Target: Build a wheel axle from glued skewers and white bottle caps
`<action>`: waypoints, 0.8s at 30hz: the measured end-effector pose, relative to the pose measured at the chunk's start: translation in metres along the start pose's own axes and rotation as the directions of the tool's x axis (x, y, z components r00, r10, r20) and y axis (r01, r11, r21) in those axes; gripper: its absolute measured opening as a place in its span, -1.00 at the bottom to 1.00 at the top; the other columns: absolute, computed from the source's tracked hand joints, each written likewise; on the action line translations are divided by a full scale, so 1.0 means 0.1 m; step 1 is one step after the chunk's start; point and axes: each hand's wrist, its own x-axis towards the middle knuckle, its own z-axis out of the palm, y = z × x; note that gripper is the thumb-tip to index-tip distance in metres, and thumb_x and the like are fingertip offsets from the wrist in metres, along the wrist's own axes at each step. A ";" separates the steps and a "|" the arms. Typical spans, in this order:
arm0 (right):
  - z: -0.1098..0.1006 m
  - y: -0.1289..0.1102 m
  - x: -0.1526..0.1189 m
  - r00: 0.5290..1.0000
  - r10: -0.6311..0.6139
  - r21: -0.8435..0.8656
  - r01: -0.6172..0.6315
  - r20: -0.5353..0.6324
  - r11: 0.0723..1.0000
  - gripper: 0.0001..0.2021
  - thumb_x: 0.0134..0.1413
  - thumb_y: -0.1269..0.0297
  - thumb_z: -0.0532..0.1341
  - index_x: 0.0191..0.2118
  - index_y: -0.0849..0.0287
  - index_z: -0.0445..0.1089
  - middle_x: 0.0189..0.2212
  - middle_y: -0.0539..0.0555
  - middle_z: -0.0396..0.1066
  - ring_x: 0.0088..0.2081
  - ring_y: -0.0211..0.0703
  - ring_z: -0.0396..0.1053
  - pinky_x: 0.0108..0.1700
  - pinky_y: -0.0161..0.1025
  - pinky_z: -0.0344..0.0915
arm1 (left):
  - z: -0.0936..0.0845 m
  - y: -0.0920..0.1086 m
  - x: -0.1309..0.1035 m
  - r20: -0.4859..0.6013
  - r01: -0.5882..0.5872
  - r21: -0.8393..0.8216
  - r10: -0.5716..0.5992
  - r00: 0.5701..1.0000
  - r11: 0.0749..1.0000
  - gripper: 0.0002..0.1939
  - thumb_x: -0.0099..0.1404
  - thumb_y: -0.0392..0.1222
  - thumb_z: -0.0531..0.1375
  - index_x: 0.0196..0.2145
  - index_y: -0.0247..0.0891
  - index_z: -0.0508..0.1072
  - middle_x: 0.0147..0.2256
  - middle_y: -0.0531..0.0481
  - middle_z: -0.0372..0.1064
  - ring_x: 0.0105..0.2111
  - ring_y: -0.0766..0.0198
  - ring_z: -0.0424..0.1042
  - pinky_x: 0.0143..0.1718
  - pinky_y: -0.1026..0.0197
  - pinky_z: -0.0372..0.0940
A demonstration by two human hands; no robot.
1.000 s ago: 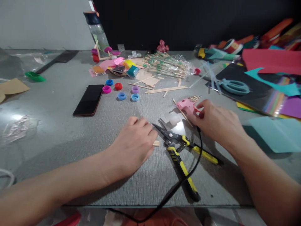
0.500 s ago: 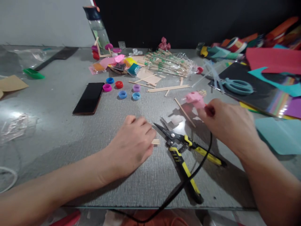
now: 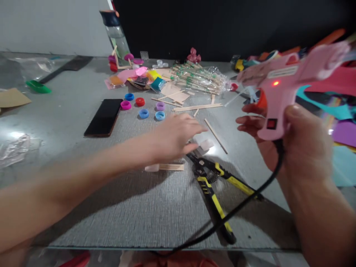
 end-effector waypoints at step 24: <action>0.04 -0.16 -0.16 0.954 0.138 0.222 -0.200 0.268 0.954 -0.66 0.31 0.25 0.02 -0.12 0.07 0.57 -0.28 0.14 0.51 -0.32 -0.07 0.44 -0.29 -0.13 0.44 | 0.14 -0.08 -0.03 -0.279 0.040 -0.359 -0.148 0.949 0.933 -0.86 0.31 -0.18 0.27 -0.20 -0.26 0.45 -0.23 0.02 0.50 -0.25 0.26 0.42 -0.19 0.19 0.25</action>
